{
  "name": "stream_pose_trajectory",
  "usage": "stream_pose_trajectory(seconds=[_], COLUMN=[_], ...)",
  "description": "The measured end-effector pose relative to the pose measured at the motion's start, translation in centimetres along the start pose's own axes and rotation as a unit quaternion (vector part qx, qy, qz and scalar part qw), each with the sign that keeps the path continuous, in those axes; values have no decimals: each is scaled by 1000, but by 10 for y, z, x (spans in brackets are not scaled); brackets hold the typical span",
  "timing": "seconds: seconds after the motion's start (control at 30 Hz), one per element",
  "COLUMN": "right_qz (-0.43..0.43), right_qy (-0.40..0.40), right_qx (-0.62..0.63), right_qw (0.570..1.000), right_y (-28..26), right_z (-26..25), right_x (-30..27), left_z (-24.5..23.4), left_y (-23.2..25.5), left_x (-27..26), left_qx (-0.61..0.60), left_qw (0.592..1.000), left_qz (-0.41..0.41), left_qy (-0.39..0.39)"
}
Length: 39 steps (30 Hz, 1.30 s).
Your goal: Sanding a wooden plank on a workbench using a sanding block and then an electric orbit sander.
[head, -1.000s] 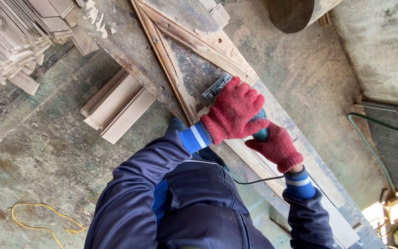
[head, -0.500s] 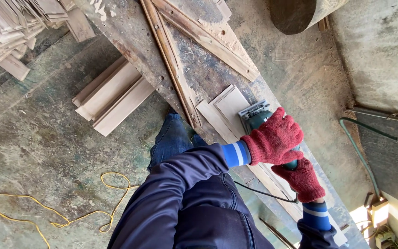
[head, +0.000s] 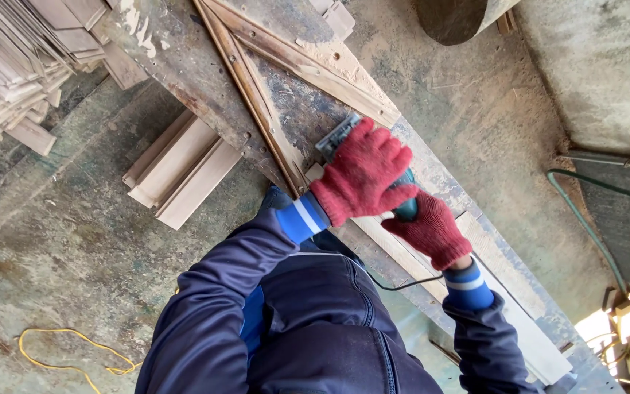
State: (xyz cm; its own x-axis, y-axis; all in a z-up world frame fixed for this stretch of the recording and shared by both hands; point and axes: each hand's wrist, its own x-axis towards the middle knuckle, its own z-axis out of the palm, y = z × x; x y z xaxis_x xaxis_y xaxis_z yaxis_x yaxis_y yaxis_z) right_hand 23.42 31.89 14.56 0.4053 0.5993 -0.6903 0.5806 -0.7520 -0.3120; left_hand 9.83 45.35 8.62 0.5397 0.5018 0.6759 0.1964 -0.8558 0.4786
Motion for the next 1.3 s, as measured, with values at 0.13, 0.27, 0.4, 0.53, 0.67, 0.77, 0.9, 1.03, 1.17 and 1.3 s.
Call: stream_pose_trajectory(seconds=[0.13, 0.27, 0.4, 0.53, 0.67, 0.77, 0.9, 1.03, 1.17, 1.3], right_qz=[-5, 48, 65, 81, 123, 127, 141, 129, 104, 75], right_qy=[15, 0, 8, 5, 4, 3, 9, 7, -7, 3], right_qx=[12, -9, -23, -29, -43, -33, -23, -51, -58, -58], right_qw=[1000, 999, 998, 996, 991, 991, 990, 990, 993, 996], right_y=[-12, 9, 46, 61, 113, 151, 201, 215, 174, 122], right_z=[0, -12, -11, -16, -18, -30, -37, -37, -29, -29], right_x=[9, 13, 4, -15, -30, -42, -61, -74, -71, -52], left_z=[-17, -30, -37, -24, -8, 6, 18, 7, 6, 4], left_y=[-38, -80, -51, -36, -45, -54, -65, -54, -55, -60], left_x=[-15, -99, -101, -75, -66, -71, -68, -56, -52, -51], left_qx=[-55, 74, 95, 137, 169, 180, 195, 191, 206, 187], left_qw=[993, 929, 841, 854, 791, 769, 739, 714, 706, 721], left_qz=[-76, -359, -437, -378, -410, -434, -441, -451, -446, -442], left_qy=[77, -57, -304, -329, -422, -434, -471, -500, -510, -500])
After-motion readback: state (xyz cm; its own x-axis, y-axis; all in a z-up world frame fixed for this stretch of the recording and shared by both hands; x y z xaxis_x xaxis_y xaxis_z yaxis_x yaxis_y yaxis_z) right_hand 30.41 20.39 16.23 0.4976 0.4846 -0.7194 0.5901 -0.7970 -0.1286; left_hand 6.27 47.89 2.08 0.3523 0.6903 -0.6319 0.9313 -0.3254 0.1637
